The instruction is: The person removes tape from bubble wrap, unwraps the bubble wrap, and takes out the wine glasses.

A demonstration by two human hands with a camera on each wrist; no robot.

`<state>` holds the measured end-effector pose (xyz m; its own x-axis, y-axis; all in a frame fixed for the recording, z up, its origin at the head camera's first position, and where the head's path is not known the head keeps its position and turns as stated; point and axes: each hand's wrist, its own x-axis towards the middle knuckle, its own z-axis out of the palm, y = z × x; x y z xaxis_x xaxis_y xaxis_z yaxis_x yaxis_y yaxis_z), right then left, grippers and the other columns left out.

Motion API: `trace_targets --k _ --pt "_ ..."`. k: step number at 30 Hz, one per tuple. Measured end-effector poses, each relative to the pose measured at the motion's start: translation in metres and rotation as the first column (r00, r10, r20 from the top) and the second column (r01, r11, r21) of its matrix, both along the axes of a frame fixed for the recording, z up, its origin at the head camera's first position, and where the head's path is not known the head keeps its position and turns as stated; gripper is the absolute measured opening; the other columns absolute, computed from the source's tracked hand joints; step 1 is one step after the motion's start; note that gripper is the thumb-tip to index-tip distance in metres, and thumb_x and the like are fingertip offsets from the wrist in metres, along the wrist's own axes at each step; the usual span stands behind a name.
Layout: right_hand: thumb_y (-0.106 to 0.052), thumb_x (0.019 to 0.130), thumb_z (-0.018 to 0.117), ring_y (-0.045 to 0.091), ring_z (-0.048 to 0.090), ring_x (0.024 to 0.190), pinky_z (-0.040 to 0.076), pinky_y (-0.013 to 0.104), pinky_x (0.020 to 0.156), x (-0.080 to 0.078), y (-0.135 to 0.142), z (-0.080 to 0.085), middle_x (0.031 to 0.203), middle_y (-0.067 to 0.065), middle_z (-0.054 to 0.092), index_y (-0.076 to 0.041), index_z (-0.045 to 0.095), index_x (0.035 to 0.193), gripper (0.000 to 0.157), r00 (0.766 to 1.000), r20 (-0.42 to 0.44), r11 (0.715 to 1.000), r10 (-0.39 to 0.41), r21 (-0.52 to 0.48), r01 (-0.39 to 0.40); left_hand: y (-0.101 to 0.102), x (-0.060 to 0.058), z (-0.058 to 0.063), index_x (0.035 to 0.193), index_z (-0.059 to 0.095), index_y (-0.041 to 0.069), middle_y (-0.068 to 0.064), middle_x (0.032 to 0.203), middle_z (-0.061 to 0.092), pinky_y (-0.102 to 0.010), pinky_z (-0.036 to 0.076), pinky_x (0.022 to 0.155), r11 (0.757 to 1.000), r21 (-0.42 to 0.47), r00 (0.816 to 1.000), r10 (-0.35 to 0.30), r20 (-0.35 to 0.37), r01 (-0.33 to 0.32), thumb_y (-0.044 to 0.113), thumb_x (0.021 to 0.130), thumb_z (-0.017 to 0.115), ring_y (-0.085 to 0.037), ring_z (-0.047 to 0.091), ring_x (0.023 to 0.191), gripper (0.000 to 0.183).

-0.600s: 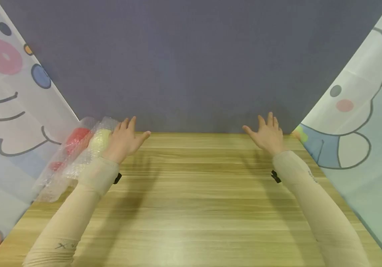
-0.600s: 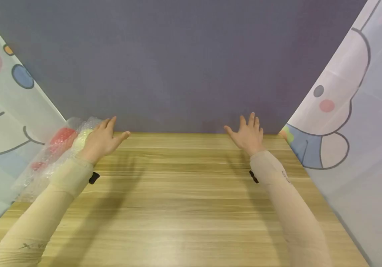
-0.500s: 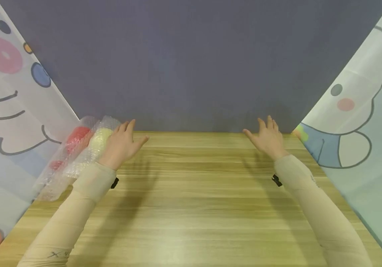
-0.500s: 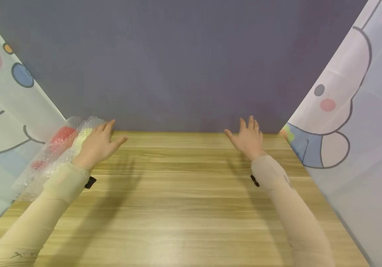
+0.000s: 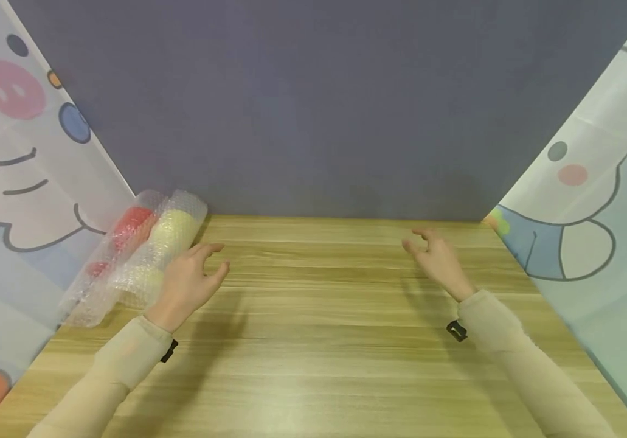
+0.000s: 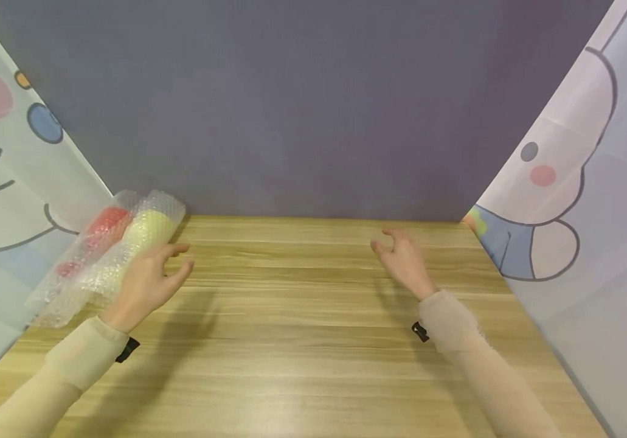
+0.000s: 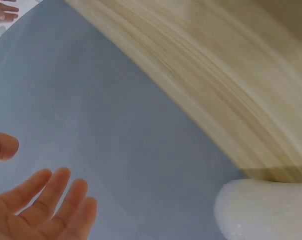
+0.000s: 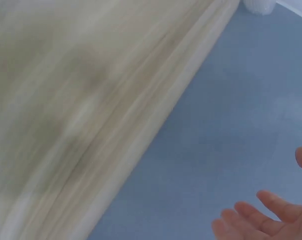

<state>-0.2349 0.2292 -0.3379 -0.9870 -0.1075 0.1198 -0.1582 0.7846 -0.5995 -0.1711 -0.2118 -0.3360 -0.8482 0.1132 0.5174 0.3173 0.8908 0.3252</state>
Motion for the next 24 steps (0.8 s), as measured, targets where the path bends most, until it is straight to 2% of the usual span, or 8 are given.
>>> trace_targets --k 4,9,12,16,19,24 --pt "-0.044 0.094 0.043 0.047 0.044 0.116 0.041 0.060 0.092 0.004 -0.004 -0.007 0.139 0.028 0.035 -0.002 0.038 0.137 0.060 1.000 0.022 1.000 0.022 0.000 -0.022 -0.015 0.004 0.003 0.110 0.062 0.000 -0.022 0.102 0.065 -0.051 0.051 0.069 1.000 0.006 0.999 0.002 0.046 -0.003 0.020 0.084 0.059 -0.036 0.064 0.086 0.032" --pt "-0.040 0.094 0.046 0.046 0.049 0.112 0.043 0.058 0.090 0.006 -0.009 -0.014 0.135 0.028 0.040 0.000 0.042 0.134 0.056 0.999 0.007 0.999 0.039 0.019 -0.039 -0.048 -0.002 0.014 0.112 0.061 0.001 -0.023 0.101 0.066 -0.051 0.049 0.068 1.000 0.017 0.986 0.021 0.163 -0.024 0.023 0.089 0.053 -0.038 0.064 0.082 0.032" --pt "-0.037 0.094 0.047 0.045 0.052 0.108 0.045 0.056 0.089 0.006 -0.011 -0.017 0.132 0.029 0.043 0.001 0.043 0.132 0.054 0.999 0.007 0.998 0.051 0.027 -0.051 -0.074 -0.010 0.020 0.115 0.058 -0.001 -0.026 0.108 0.063 -0.053 0.049 0.074 0.999 0.045 0.967 0.016 0.255 -0.028 0.025 0.092 0.049 -0.043 0.061 0.090 0.036" --pt "-0.033 0.093 0.048 0.045 0.055 0.104 0.045 0.055 0.089 0.007 -0.015 -0.020 0.130 0.030 0.045 0.002 0.044 0.131 0.052 0.997 -0.001 0.997 0.073 0.032 -0.073 -0.111 -0.024 0.022 0.121 0.053 -0.004 -0.030 0.117 0.056 -0.056 0.048 0.079 0.996 0.080 0.930 0.008 0.368 -0.040 0.029 0.095 0.044 -0.047 0.055 0.102 0.043" --pt "-0.034 0.093 0.049 0.044 0.055 0.104 0.046 0.055 0.088 0.007 -0.015 -0.021 0.130 0.029 0.046 0.003 0.045 0.130 0.052 0.996 -0.006 0.996 0.086 0.036 -0.086 -0.134 -0.037 0.020 0.124 0.049 -0.006 -0.032 0.123 0.051 -0.057 0.046 0.081 0.996 0.071 0.904 0.023 0.427 -0.059 0.032 0.097 0.040 -0.048 0.051 0.107 0.048" --pt "-0.035 0.094 0.048 0.044 0.052 0.108 0.046 0.055 0.088 0.007 -0.016 -0.023 0.130 0.029 0.045 0.003 0.045 0.130 0.053 0.994 0.006 0.994 0.109 0.031 -0.109 -0.162 -0.056 0.012 0.126 0.043 -0.012 -0.039 0.127 0.040 -0.064 0.037 0.089 0.999 0.010 0.875 0.035 0.483 -0.046 0.029 0.099 0.034 -0.055 0.040 0.113 0.050"
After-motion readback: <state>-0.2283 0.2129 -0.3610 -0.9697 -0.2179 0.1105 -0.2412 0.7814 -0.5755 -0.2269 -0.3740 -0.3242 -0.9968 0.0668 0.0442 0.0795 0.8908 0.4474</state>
